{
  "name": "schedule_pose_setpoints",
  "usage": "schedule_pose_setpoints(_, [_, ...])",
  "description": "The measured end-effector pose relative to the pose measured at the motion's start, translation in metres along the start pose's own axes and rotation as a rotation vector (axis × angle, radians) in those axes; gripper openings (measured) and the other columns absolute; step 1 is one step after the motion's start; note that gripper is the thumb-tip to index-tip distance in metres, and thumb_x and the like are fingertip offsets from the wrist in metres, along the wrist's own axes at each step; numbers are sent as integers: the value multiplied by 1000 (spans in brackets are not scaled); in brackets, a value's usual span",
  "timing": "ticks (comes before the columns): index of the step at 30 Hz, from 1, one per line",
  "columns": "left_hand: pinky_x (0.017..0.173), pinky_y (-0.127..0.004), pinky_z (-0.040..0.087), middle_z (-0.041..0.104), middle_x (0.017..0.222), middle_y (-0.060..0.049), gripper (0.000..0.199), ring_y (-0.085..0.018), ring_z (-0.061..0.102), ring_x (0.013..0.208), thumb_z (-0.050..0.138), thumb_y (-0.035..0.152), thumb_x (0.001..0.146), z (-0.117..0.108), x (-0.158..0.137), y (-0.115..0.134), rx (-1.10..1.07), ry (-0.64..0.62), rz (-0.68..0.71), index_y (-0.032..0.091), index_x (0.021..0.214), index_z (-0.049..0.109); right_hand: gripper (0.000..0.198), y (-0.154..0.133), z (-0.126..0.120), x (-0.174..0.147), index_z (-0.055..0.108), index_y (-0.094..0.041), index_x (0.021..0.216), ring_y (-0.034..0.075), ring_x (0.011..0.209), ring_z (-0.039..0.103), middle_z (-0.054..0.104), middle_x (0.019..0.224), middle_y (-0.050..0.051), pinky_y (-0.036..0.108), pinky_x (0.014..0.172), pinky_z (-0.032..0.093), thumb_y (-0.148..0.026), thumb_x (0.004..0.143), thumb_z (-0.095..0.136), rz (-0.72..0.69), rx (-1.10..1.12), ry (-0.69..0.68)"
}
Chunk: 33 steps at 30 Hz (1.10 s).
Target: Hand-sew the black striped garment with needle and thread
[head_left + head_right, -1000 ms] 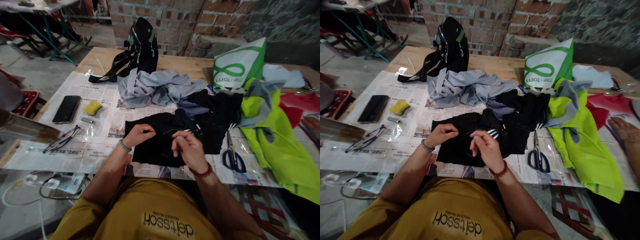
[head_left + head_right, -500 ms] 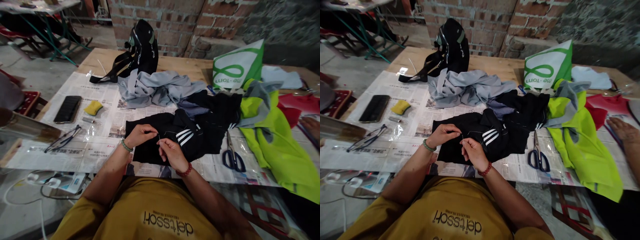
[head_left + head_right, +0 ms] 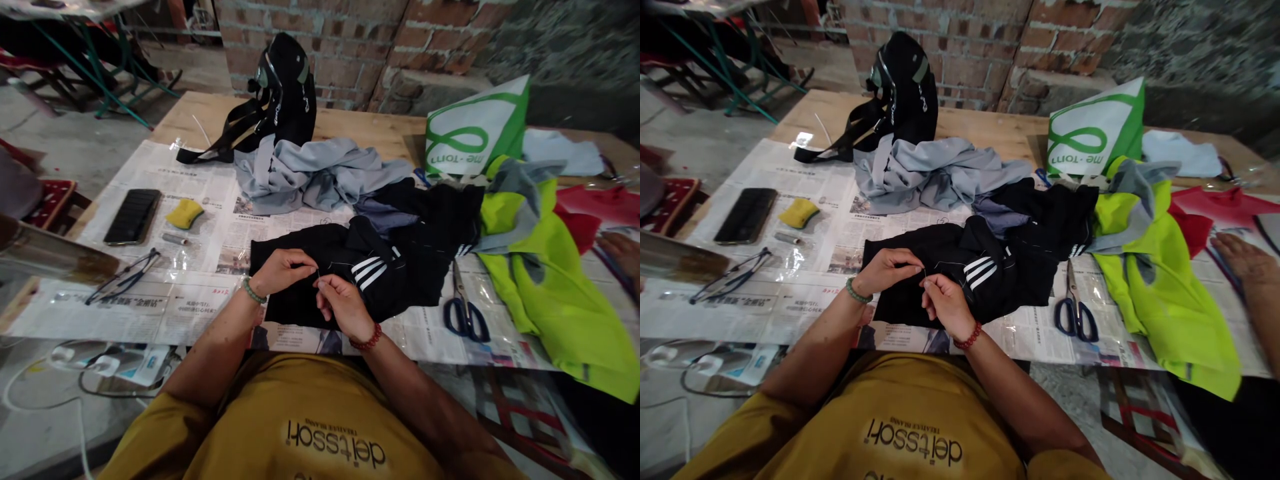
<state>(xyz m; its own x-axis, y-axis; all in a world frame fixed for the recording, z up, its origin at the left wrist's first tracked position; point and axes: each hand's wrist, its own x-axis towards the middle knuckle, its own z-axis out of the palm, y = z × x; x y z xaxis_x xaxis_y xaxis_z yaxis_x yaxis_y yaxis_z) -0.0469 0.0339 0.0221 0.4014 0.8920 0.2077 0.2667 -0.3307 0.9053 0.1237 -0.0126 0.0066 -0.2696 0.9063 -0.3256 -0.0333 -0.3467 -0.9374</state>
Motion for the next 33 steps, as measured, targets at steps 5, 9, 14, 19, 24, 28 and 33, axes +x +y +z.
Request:
schedule_pose_setpoints(5, [66, -21, 48, 67, 75, -4, 12, -10, 61, 69, 61, 19, 80, 4, 0, -5, 78, -11, 65, 14, 82, 71, 20, 4, 5, 3, 53, -18, 76, 4, 30, 35, 48, 46, -8, 16, 30, 23, -38, 78, 52, -7, 12, 71])
schedule_pose_setpoints(9, [66, -20, 48, 68, 75, -4, 12, -10, 61, 68, 61, 19, 80, 6, 1, -9, 115, -9, 87, 14, 81, 71, 21, 5, 8, 5, 53, -18, 76, 4, 29, 34, 46, 45, -8, 16, 30, 23, -39, 77, 50, -6, 12, 111])
schedule_pose_setpoints(14, [64, -19, 48, 67, 75, -4, 12, -10, 61, 68, 61, 20, 80, 11, 1, -9, 87, -52, 85, 14, 80, 71, 20, 4, 8, 7, 49, -19, 71, 3, 29, 33, 45, 45, -9, 16, 30, 22, -37, 77, 49, -13, 11, 152])
schedule_pose_setpoints(19, [67, -20, 48, 68, 76, -4, 14, -10, 61, 69, 60, 22, 81, 13, 2, -6, 47, -38, 52, 15, 79, 71, 20, 3, 6, 8, 48, -19, 70, 3, 34, 36, 47, 50, -7, 16, 34, 26, -37, 79, 50, -40, 7, 158])
schedule_pose_setpoints(24, [71, -22, 48, 68, 79, -4, 11, -12, 62, 72, 63, 21, 75, 10, 2, -4, 87, 46, -15, 15, 80, 71, 19, 6, 6, 7, 51, -19, 90, 5, 43, 46, 55, 64, -5, 18, 43, 36, -35, 79, 51, -76, 47, 119])
schedule_pose_setpoints(28, [70, -22, 49, 69, 82, -4, 14, -12, 63, 73, 61, 17, 73, 11, 1, -7, 135, 59, -58, 16, 83, 71, 21, 7, 7, 7, 44, -20, 93, 7, 46, 52, 59, 68, -5, 19, 44, 36, -33, 78, 52, -99, 63, 118])
schedule_pose_setpoints(33, [64, -18, 46, 66, 72, -2, 17, -9, 60, 66, 55, 14, 78, 14, 1, -5, 113, -42, 18, 15, 74, 71, 20, 3, 8, 11, 37, -22, 85, 7, 41, 52, 58, 63, -8, 17, 40, 35, -30, 77, 53, -137, 72, 164])
